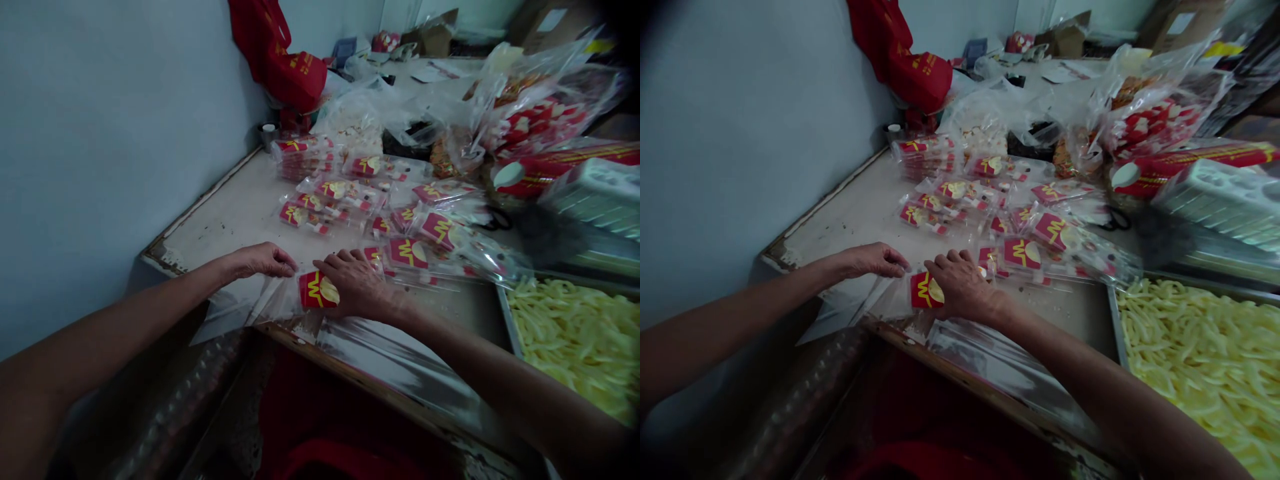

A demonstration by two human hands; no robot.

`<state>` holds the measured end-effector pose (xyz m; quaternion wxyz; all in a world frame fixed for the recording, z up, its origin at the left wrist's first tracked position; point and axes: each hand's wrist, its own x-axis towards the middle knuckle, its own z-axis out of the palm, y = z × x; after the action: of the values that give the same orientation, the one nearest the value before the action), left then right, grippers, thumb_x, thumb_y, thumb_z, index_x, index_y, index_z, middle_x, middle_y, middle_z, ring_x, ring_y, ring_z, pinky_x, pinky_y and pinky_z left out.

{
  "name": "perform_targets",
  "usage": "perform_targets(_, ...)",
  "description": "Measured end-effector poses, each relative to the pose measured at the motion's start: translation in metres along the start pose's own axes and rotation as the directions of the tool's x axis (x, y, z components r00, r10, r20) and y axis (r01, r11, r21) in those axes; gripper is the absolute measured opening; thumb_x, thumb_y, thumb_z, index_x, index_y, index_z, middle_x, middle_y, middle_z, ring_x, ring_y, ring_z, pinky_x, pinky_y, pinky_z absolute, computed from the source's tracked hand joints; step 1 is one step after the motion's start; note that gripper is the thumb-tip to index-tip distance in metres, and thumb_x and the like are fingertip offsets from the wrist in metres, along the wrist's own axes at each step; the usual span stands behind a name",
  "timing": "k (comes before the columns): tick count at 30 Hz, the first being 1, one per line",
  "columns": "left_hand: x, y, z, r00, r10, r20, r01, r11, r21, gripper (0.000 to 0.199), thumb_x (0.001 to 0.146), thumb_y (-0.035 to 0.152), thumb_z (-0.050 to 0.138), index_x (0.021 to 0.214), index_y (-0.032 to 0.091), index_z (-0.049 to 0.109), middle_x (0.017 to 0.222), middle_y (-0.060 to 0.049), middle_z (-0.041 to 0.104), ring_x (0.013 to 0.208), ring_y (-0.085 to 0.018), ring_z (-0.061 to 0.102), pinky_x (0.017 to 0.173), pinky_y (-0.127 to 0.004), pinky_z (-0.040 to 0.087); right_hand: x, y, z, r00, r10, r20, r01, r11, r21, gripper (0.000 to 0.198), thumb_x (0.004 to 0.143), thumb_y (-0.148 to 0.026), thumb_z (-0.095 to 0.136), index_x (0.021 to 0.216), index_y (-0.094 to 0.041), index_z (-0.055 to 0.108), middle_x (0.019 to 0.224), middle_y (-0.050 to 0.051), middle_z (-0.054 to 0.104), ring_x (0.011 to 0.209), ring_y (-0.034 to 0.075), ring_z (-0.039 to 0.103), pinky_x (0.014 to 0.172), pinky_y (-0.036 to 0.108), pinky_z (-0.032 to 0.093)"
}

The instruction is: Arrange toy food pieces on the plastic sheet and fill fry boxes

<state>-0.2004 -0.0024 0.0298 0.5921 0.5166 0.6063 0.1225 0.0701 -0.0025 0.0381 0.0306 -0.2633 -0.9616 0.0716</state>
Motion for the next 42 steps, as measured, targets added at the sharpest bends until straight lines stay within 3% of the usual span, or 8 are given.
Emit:
perform_targets(9,0.016,0.015,-0.016,0.955,0.166,0.246,-0.247,0.904,0.349,0.036,0.071,0.032,0.077,0.105,0.022,0.076,0.087,-0.003,0.076,0.08,-0.019,0.066,0.077,-0.026,0.046,0.034,-0.039,0.018,0.979,0.194,0.067,-0.197,0.979,0.052,0.085,0.061,-0.061,0.083,0.124,-0.01,0.058,0.111,0.017,0.063,0.101,0.033,0.054,0.086,0.042,0.042)
perform_targets(12,0.015,0.012,-0.011,0.94,0.324,0.11,-0.318,0.712,0.626,0.031,0.073,0.026,0.075,0.104,0.025,0.076,0.093,-0.002,0.076,0.092,-0.021,0.067,0.094,-0.032,0.041,0.054,-0.047,0.033,0.959,0.272,0.082,-0.278,0.958,0.069,0.086,0.06,-0.058,0.083,0.125,-0.009,0.057,0.112,0.018,0.063,0.103,0.033,0.055,0.086,0.043,0.044)
perform_targets(16,-0.013,-0.012,0.014,0.766,0.608,-0.21,-0.194,0.53,0.826,0.028,0.085,0.026,0.064,0.112,0.019,0.071,0.117,-0.01,0.069,0.114,-0.026,0.059,0.104,-0.039,0.036,0.069,-0.049,0.046,0.941,0.334,0.049,-0.337,0.94,0.058,0.087,0.061,-0.06,0.083,0.126,-0.008,0.057,0.116,0.02,0.062,0.106,0.034,0.054,0.088,0.045,0.045)
perform_targets(18,-0.029,-0.027,0.031,0.695,0.634,-0.339,-0.072,0.53,0.845,0.032,0.087,0.026,0.06,0.116,0.015,0.068,0.115,-0.014,0.067,0.112,-0.027,0.057,0.101,-0.039,0.04,0.064,-0.049,0.046,0.945,0.324,0.045,-0.326,0.944,0.049,0.104,0.059,-0.065,0.084,0.136,-0.005,0.05,0.122,0.023,0.059,0.111,0.035,0.052,0.092,0.046,0.044)
perform_targets(21,-0.039,-0.041,0.054,0.707,0.572,-0.416,0.061,0.537,0.842,0.04,0.082,0.031,0.064,0.118,0.014,0.065,0.112,-0.015,0.065,0.107,-0.03,0.056,0.098,-0.041,0.043,0.042,-0.044,0.039,0.943,0.325,0.069,-0.324,0.946,-0.019,0.119,0.053,-0.065,0.089,0.142,-0.002,0.042,0.129,0.028,0.054,0.116,0.038,0.049,0.094,0.051,0.043)
perform_targets(28,-0.023,-0.033,0.067,0.746,0.486,-0.455,0.208,0.478,0.853,0.026,0.081,0.025,0.062,0.104,0.014,0.068,0.104,-0.015,0.062,0.095,-0.028,0.06,0.084,-0.037,0.047,-0.003,-0.036,0.034,0.914,0.395,0.096,-0.394,0.919,-0.035,0.074,0.058,-0.046,0.088,0.118,-0.011,0.061,0.11,0.018,0.062,0.102,0.034,0.055,0.077,0.039,0.048)
perform_targets(33,-0.015,-0.025,0.062,0.792,0.438,-0.426,0.17,0.512,0.842,0.024,0.089,0.019,0.051,0.099,0.017,0.073,0.09,-0.013,0.068,0.085,-0.025,0.065,0.074,-0.033,0.044,0.002,-0.041,0.042,0.92,0.393,0.007,-0.392,0.918,-0.057,0.062,0.067,-0.049,0.081,0.112,-0.01,0.063,0.108,0.02,0.062,0.102,0.035,0.054,0.082,0.044,0.046)
perform_targets(42,-0.023,-0.002,0.105,0.679,0.497,-0.54,-0.011,0.742,0.67,0.012,0.08,0.018,0.061,0.084,0.02,0.072,0.087,-0.007,0.073,0.082,-0.021,0.065,0.076,-0.03,0.045,0.0,-0.048,0.026,0.917,0.389,-0.089,-0.386,0.921,0.05,0.064,0.07,-0.048,0.081,0.118,-0.01,0.062,0.113,0.02,0.062,0.105,0.035,0.052,0.082,0.044,0.048)
